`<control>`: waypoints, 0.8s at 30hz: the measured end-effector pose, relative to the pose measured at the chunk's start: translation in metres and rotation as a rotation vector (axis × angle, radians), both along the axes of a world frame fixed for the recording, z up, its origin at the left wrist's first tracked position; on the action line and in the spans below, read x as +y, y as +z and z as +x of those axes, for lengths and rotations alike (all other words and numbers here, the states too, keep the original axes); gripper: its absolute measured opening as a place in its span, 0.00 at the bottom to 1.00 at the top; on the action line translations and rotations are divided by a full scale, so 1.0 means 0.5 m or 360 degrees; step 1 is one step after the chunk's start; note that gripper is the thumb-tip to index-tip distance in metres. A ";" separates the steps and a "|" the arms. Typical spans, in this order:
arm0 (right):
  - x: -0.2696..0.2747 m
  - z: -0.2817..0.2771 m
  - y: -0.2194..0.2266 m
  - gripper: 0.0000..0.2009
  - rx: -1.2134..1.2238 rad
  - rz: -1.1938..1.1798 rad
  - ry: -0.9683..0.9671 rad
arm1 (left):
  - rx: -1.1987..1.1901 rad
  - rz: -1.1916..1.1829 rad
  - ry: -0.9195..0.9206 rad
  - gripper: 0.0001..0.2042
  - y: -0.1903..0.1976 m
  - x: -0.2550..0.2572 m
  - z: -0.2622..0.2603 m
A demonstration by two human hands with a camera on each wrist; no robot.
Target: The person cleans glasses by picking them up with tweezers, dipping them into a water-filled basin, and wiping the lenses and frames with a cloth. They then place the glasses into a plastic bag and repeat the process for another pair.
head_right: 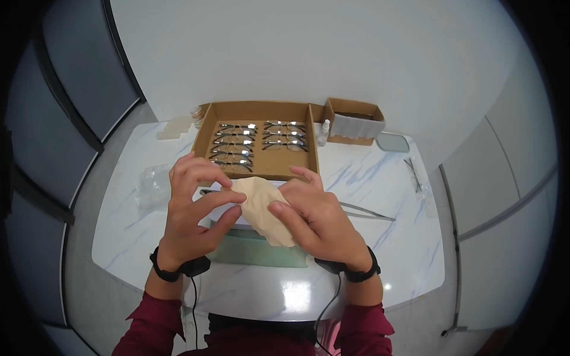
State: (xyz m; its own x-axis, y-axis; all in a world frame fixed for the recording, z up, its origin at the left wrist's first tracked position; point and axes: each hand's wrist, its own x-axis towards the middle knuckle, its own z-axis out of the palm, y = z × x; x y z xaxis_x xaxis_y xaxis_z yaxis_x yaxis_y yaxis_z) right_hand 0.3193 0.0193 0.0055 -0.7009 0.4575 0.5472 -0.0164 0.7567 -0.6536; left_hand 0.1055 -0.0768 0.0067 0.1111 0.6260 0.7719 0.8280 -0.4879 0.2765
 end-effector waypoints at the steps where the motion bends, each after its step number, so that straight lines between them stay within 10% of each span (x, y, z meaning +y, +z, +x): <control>1: -0.004 -0.005 -0.001 0.05 0.0004 0.0077 -0.0017 | 0.0016 -0.0060 -0.0019 0.12 -0.001 0.000 0.002; 12: 0.001 0.005 0.005 0.07 -0.0051 0.0421 0.0015 | -0.0007 -0.0224 -0.0118 0.10 -0.010 0.007 -0.008; 24: 0.051 0.049 -0.003 0.07 0.0273 -0.0503 0.0518 | -0.0464 -0.0339 -0.0426 0.05 -0.012 0.011 -0.030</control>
State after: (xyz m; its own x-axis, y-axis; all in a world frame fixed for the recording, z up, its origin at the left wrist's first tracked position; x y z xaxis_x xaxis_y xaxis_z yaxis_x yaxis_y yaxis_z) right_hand 0.3436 0.0445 0.0040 -0.7472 0.3917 0.5370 -0.3468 0.4595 -0.8177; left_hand 0.0907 -0.0713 0.0007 0.0874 0.7533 0.6518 0.5529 -0.5809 0.5973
